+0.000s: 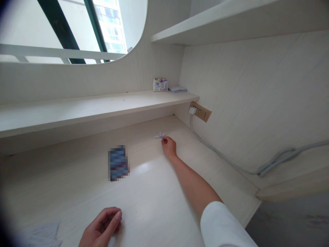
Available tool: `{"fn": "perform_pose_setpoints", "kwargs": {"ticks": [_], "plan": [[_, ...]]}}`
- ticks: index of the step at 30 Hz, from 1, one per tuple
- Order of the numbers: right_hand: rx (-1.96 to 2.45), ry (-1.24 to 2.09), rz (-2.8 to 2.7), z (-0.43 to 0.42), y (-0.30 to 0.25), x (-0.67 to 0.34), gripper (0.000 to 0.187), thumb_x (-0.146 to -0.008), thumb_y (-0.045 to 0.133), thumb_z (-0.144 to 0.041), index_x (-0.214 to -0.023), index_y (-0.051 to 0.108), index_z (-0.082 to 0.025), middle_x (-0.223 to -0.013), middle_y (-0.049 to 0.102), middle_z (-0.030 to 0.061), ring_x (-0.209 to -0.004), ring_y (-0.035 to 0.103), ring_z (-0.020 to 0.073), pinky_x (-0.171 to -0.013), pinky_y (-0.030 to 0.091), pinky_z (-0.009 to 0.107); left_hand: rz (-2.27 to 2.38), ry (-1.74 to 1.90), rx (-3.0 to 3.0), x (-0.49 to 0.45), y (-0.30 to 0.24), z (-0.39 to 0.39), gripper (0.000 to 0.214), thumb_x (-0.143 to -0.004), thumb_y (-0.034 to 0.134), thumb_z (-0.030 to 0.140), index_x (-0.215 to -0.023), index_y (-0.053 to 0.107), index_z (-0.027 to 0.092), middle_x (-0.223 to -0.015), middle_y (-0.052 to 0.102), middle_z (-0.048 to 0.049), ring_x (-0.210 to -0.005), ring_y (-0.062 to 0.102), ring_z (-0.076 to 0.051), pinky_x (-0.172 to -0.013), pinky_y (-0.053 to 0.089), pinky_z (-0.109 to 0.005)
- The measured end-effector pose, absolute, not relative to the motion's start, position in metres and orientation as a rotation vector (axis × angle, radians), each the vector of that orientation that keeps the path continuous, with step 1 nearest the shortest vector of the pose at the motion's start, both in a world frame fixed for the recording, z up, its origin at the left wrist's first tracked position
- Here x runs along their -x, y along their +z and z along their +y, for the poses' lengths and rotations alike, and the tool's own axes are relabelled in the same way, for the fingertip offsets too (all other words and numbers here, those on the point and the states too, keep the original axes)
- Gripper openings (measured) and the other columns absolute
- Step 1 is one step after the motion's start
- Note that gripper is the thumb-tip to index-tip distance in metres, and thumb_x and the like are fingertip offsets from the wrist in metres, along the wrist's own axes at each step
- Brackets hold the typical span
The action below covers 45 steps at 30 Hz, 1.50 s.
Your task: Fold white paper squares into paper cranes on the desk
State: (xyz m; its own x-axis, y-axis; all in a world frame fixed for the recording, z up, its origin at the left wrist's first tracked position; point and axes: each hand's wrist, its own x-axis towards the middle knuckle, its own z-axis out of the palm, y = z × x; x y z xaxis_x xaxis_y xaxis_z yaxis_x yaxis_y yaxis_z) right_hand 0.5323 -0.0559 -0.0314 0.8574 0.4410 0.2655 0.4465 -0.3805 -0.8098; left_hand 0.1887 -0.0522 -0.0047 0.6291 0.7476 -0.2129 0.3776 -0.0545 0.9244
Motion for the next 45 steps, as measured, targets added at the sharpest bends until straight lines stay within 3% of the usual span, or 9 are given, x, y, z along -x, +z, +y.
{"fn": "perform_pose_setpoints", "kwargs": {"ticks": [7,12,19,30,37,45], "plan": [[1.837,0.220,-0.846,-0.113,-0.028,-0.396,0.019,-0.078,0.051,-0.025,-0.085,0.068,-0.019,-0.076,0.069,0.0014,-0.065,0.061,0.0136,-0.062,0.048,0.023,0.993,0.509,-1.668,-0.185,0.001,-0.063,0.031,-0.064,0.064,0.049,-0.073,0.066,0.019,-0.066,0.066,-0.0042,-0.063,0.061,-0.021,-0.055,0.048,-0.027],[1.733,0.412,-0.943,-0.135,-0.021,-0.325,0.022,-0.083,0.048,-0.033,-0.084,0.067,-0.021,-0.076,0.069,0.0005,-0.066,0.061,0.0134,-0.062,0.046,0.023,1.033,0.523,-1.696,-0.185,0.009,-0.071,0.030,-0.065,0.063,0.045,-0.073,0.066,0.017,-0.065,0.067,-0.0051,-0.059,0.060,-0.020,-0.055,0.048,-0.029],[1.634,0.542,-1.077,-0.144,-0.017,-0.328,0.029,-0.085,0.045,-0.036,-0.076,0.066,-0.019,-0.066,0.066,-0.0001,-0.061,0.059,0.0139,-0.060,0.043,0.023,1.139,0.557,-1.822,-0.149,0.007,-0.088,0.027,-0.070,0.059,0.040,-0.084,0.066,0.018,-0.083,0.069,-0.0065,-0.072,0.064,-0.021,-0.069,0.048,-0.031],[1.696,0.650,-1.212,-0.149,-0.031,-0.316,0.034,-0.082,0.045,-0.047,-0.082,0.065,-0.020,-0.071,0.066,0.0047,-0.064,0.059,0.0200,-0.061,0.042,0.029,1.935,0.799,-2.019,-0.002,0.012,-0.047,0.039,-0.076,0.052,0.043,-0.100,0.063,0.014,-0.099,0.064,-0.0119,-0.080,0.060,-0.022,-0.077,0.045,-0.035],[1.717,0.692,-1.245,-0.149,-0.031,-0.316,0.037,-0.082,0.043,-0.047,-0.083,0.065,-0.018,-0.073,0.066,0.0055,-0.066,0.059,0.0204,-0.063,0.043,0.030,2.022,0.362,-2.086,-0.001,0.000,-0.020,0.051,-0.067,0.061,0.049,-0.101,0.061,0.011,-0.101,0.061,-0.0152,-0.092,0.057,-0.026,-0.079,0.042,-0.034],[1.739,0.704,-1.289,-0.151,-0.028,-0.316,0.035,-0.083,0.045,-0.046,-0.086,0.065,-0.018,-0.076,0.067,0.0037,-0.072,0.060,0.0196,-0.067,0.042,0.029,2.107,0.361,-1.952,-0.005,-0.002,-0.014,0.050,-0.056,0.070,0.048,-0.092,0.060,0.016,-0.098,0.063,-0.0149,-0.088,0.058,-0.029,-0.066,0.040,-0.032]]}}
